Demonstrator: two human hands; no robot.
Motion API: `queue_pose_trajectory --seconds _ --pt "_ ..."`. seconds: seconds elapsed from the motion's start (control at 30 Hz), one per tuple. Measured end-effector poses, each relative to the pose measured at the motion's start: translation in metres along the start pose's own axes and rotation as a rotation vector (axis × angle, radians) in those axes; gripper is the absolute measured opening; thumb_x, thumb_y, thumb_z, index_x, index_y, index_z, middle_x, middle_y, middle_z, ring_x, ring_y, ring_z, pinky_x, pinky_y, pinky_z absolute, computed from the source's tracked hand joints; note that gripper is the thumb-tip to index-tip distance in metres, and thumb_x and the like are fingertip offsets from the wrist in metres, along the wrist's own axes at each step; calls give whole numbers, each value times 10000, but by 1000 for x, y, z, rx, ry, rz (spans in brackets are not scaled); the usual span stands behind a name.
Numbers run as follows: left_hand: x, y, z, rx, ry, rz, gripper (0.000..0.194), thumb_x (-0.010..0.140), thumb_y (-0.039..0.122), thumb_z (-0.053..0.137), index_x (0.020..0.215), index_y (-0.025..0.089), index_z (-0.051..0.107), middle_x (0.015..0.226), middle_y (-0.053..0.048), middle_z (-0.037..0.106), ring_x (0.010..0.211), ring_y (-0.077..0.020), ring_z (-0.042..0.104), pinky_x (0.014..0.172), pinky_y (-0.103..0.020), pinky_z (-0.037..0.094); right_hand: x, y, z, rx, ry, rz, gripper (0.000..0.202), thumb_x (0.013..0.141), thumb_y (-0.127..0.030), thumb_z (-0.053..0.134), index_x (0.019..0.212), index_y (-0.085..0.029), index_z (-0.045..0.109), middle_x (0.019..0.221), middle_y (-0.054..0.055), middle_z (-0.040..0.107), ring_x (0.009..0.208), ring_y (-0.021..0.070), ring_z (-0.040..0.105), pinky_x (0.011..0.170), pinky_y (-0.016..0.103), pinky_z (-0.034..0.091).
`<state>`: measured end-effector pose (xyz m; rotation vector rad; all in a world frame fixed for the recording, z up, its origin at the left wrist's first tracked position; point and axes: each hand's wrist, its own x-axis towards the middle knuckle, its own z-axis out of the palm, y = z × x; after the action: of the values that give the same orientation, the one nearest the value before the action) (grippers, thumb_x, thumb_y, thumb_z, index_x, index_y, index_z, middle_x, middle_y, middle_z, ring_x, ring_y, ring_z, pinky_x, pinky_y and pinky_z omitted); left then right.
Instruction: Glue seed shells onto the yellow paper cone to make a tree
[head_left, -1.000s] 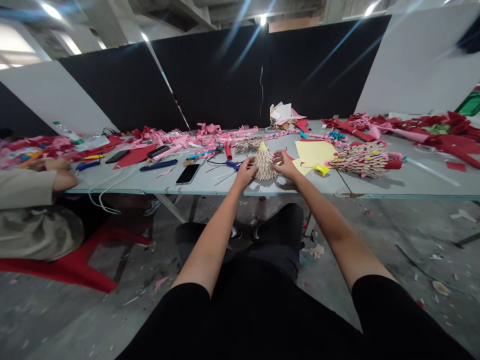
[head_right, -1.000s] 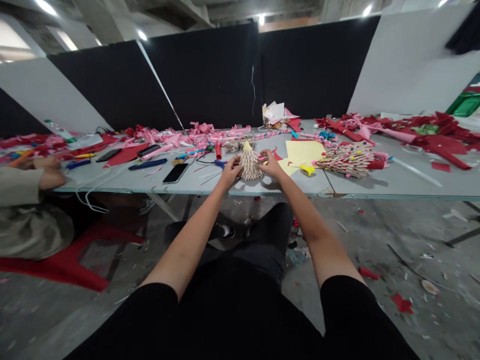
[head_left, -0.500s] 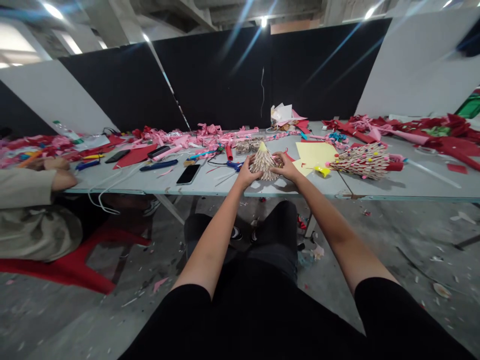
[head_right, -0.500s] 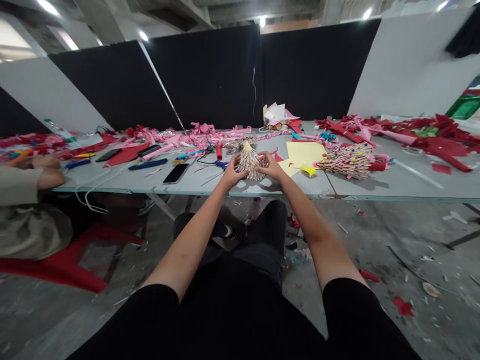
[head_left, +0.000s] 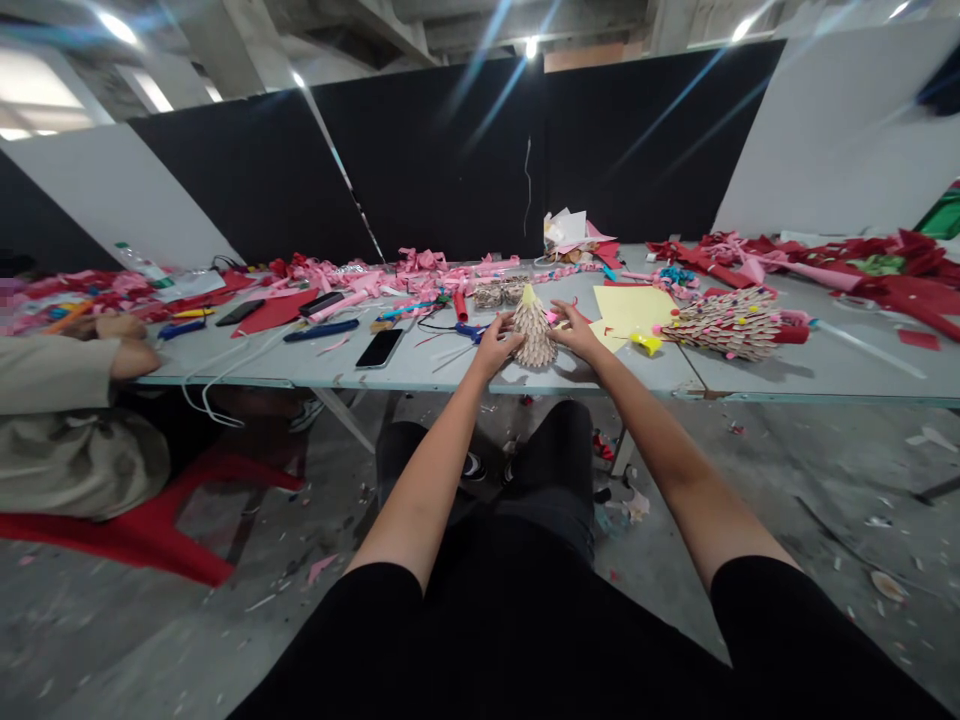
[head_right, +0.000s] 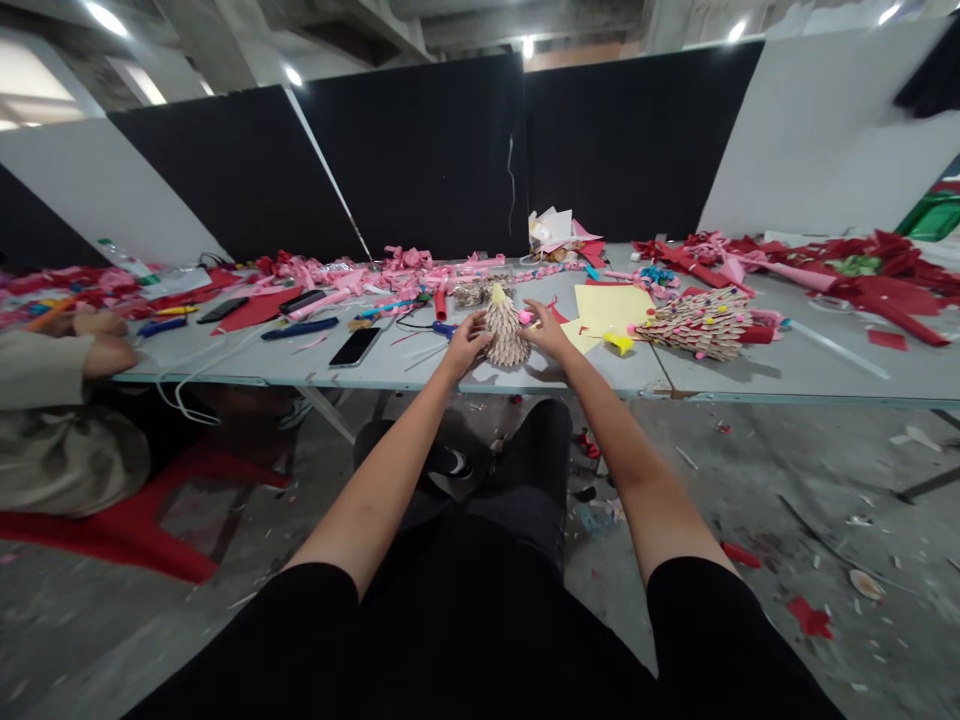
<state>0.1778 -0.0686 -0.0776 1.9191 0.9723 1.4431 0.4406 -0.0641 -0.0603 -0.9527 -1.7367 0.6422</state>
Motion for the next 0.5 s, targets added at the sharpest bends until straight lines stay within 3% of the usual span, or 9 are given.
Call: queue_pose_trajectory --seconds 0.3,0.5 --pt "-5 8 0 13 -24 -15 533 1103 427 825 1559 195 677 1574 -155 684 1411 -351 704 1205 -613 620 2 3 1 22 -49 28 455 1113 -436 800 1498 -209 713 1520 129 747 1296 307 781 1084 549 697" --pt "-2 4 -2 21 32 -30 470 1127 443 794 1510 187 699 1519 -149 707 1308 -314 745 1107 -545 679 1 5 -2 32 -70 -9 443 1118 -438 793 1493 -215 717 1522 129 747 1288 302 782 1079 541 699"
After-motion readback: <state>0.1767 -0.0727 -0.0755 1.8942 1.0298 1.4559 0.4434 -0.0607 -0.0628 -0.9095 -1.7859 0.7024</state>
